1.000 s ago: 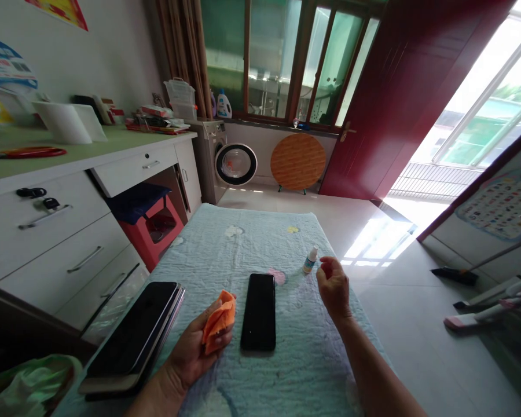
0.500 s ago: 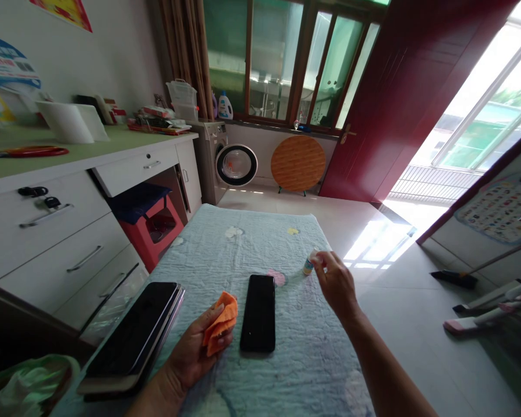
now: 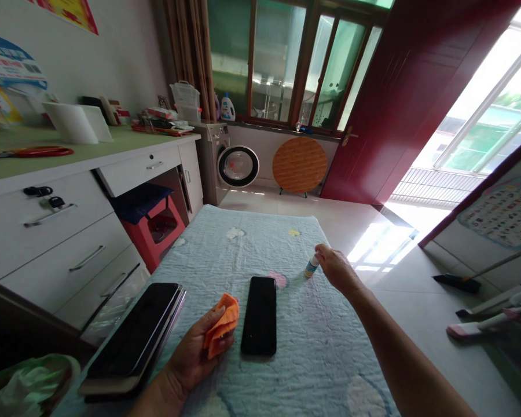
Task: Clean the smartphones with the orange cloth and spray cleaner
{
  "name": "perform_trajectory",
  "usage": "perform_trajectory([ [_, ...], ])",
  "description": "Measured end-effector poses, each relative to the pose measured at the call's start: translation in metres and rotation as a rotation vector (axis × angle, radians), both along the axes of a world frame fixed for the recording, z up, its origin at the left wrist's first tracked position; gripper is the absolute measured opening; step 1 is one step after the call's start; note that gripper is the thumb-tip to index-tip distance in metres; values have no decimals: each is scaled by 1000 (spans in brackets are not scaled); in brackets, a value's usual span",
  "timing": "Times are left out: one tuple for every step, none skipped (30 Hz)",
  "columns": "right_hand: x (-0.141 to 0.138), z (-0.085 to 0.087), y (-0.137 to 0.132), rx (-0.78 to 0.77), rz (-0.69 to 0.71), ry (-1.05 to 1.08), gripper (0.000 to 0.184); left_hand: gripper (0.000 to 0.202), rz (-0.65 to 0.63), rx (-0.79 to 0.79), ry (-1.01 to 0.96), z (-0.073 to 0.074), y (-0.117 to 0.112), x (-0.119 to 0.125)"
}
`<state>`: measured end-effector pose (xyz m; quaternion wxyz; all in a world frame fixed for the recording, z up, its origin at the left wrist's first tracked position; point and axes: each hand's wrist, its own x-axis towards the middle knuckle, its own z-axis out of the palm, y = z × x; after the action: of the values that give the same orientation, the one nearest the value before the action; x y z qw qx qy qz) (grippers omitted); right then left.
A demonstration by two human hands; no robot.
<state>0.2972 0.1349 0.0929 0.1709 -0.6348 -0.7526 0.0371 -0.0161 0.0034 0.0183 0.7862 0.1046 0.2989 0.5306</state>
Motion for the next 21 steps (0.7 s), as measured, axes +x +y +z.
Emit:
perform_trajectory([
  [0, 0, 0, -3, 2, 12, 21, 27, 3, -1, 2, 0, 0, 0],
  [0, 0, 0, -10, 3, 25, 21, 26, 9, -2, 3, -1, 0, 0],
  [0, 0, 1, -19, 1, 39, 22, 26, 14, -3, 4, -1, 0, -1],
  [-1, 1, 1, -28, 0, 50, 22, 24, 19, -2, 3, -2, -1, -1],
  [-1, 1, 1, -35, -1, 61, 22, 23, 19, -1, 3, -3, -1, -1],
  [-1, 1, 2, -40, -1, 71, 23, 23, 18, 0, 4, -3, -1, -1],
  [-1, 1, 2, -43, -1, 81, 23, 22, 17, 3, 9, -3, -1, -1],
  [-1, 2, 2, -43, -1, 89, 24, 21, 18, 8, 17, -2, -1, -1],
  [-2, 2, 2, -43, -1, 96, 24, 20, 18, 14, 27, -1, -1, 0],
  [-2, 2, 2, -44, -4, 102, 25, 19, 18, 22, 39, 0, -1, 1],
  [-2, 3, 2, -44, -6, 106, 25, 18, 15, 32, 48, 2, -1, 2],
  [-2, 3, 2, -44, -9, 107, 26, 19, 5, 45, 53, 4, -1, 4],
  [-2, 3, 2, -43, -9, 108, 26, 21, -6, 62, 52, 7, -1, 6],
  [-2, 3, 2, -39, -7, 113, 27, 23, -17, 81, 49, 9, -1, 8],
  [-2, 3, 2, -34, -3, 121, 27, 26, -24, 99, 46, 11, -1, 10],
  [-2, 1, 2, -24, 3, 132, 27, 27, -31, 115, 45, 14, -1, 12],
  [-2, 0, 2, -13, 8, 144, 28, 29, -35, 130, 46, 16, -2, 14],
  [-1, -2, 3, -2, 13, 155, 28, 30, -44, 142, 48, 18, -2, 16],
  [0, -5, 4, 6, 17, 161, 29, 31, -54, 154, 54, 20, -2, 19],
  [1, -7, 4, 10, 21, 167, 29, 32, -64, 163, 64, 22, -3, 21],
  [3, -9, 5, 8, 25, 172, 29, 33, -72, 171, 79, 24, -3, 23],
])
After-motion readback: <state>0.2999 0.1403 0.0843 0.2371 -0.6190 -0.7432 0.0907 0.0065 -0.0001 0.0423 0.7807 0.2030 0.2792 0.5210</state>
